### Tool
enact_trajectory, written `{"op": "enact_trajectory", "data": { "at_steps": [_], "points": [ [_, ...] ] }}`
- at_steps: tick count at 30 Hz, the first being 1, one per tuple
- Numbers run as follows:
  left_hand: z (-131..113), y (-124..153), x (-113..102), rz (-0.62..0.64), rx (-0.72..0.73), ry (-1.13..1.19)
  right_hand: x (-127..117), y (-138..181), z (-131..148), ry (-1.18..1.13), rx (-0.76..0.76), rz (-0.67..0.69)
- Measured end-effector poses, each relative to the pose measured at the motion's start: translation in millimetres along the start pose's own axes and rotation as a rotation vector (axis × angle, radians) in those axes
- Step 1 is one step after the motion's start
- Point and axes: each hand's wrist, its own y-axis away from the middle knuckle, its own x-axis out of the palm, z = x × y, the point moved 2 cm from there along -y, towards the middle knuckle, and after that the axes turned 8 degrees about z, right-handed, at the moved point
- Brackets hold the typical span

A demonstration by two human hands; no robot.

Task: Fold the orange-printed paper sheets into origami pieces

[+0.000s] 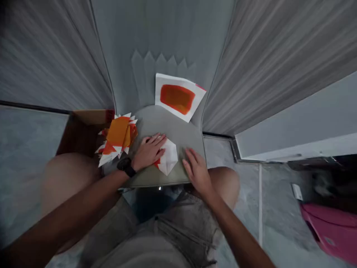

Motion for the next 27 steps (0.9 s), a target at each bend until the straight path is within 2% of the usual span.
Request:
{"op": "enact_trajectory", "data": {
  "at_steps": [3,5,7,9,11,16,19,21,24,27],
  "points": [
    [-7,2,1,-0.016,-0.03,0.03,27,46,-8,-0.235,0.329,-0.194],
    [-11,5,1,-0.029,-0.039,0.041,52,71,-6,-0.521,0.558,-0.18],
    [-14,10,1,-0.041,-0.039,0.042,76,87,3,-0.8,0.71,-0.09],
    [-19,19,0,-0.049,-0.04,0.033,93,97,14,-0.943,0.745,-0.057],
    [-25,32,-1,-0.057,-0.052,0.014,103,102,21,-1.018,0.745,-0.087],
    [-50,65,-8,-0.094,-0.072,-0.008,113,104,21,-1.08,0.713,-0.182],
    [-60,75,-17,-0.127,-0.079,-0.004,100,96,15,-0.957,0.646,-0.16],
    [-60,79,-23,-0.142,-0.106,0.0,78,83,9,-0.811,0.596,-0.051],
    [-51,87,-33,-0.2,-0.143,0.087,29,47,-4,-0.534,0.487,0.283],
    [-39,101,-38,-0.345,-0.183,0.194,-20,-8,-14,-0.104,0.258,0.566]
  ]
}}
